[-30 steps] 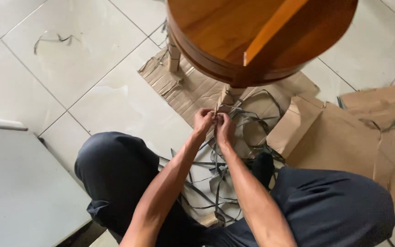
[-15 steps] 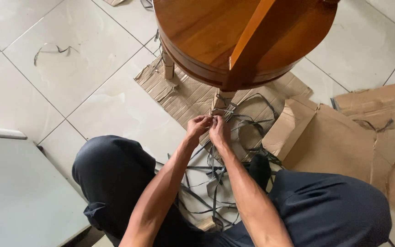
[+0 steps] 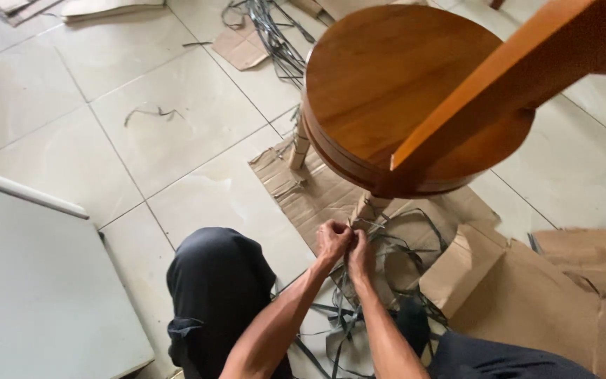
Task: Wrapping the legs of a wooden chair with black plastic strapping for protection
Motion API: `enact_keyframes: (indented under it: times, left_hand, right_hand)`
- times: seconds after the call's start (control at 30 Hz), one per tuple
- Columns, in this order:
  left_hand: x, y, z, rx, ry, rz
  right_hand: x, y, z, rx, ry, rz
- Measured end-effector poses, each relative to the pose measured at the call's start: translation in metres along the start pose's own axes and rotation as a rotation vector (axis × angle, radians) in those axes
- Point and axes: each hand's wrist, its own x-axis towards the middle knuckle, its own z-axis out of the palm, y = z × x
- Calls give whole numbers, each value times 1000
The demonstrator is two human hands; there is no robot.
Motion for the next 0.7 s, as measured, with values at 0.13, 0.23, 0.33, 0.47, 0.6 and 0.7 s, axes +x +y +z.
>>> enact_keyframes:
  times: [0.13,0.23,0.33,0.47,0.6,0.7]
  left_hand:
    - [5,-4,-2,15,-36,-1]
    - [1,3,-4,-51,-80,-47]
    - [2,-1,2,-162,-87,-129]
    - [19,-28,19,-205,-34,-209]
    - [12,-17,12,-304,-11,-275]
    - [4,-4,8,-229,-44,-281]
  right_hand:
    - [0,1,4,-40,106,-3]
    - [-10,-19,4,-69,171,-34]
    - [-29,-58,-6,-54,211,-56]
    - [-21,-49,8,-35,279,-47]
    - [-15,-28,13,-20,179,3]
    - [5,-6,19,-109,164,35]
